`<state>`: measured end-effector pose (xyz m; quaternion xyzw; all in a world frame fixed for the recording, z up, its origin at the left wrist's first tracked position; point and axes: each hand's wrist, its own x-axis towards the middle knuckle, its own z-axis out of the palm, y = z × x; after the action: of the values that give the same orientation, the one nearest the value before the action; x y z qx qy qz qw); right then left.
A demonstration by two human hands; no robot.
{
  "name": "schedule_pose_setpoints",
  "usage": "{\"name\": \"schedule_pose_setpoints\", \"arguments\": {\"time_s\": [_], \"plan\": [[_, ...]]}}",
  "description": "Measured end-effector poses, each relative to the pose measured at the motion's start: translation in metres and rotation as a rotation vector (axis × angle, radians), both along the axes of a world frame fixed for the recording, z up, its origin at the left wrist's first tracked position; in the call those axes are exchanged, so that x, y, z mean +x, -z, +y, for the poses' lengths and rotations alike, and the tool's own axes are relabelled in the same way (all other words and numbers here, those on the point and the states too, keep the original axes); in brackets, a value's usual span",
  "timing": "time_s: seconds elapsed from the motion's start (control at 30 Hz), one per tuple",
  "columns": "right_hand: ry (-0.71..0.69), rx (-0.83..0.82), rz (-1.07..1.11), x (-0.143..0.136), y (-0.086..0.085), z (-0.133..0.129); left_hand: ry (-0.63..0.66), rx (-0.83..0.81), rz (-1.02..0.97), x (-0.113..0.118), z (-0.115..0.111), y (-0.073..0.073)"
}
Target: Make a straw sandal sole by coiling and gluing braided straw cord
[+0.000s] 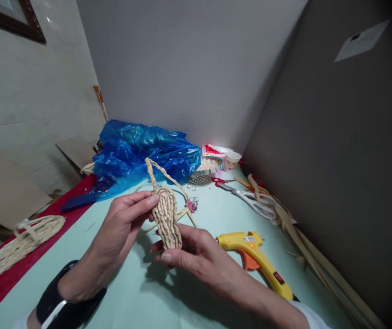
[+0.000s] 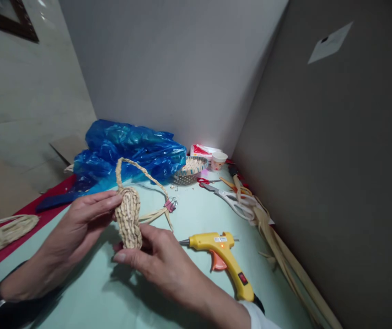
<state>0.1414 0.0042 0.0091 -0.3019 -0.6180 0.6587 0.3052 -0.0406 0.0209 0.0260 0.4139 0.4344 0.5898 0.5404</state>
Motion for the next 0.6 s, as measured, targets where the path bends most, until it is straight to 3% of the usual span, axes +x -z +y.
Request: {"name": "schedule_pose_setpoints", "arguments": {"time_s": [0.1,0.23,0.43,0.6], "plan": [[0.034,0.137,-0.110,0.005,-0.008,0.000,-0.006,0.008,0.026,-0.003,0.002,0.002],[0.264,0.320,-0.207,0.022,-0.016,0.007,-0.011,0.056,0.113,-0.008,0.004,0.002],[0.599,0.506,-0.255,0.077,-0.018,0.019,-0.072,0.179,0.361,-0.009,0.005,0.001],[0.638,0.606,-0.281,0.094,-0.020,0.014,-0.126,0.251,0.462,-0.003,0.001,-0.001]]}}
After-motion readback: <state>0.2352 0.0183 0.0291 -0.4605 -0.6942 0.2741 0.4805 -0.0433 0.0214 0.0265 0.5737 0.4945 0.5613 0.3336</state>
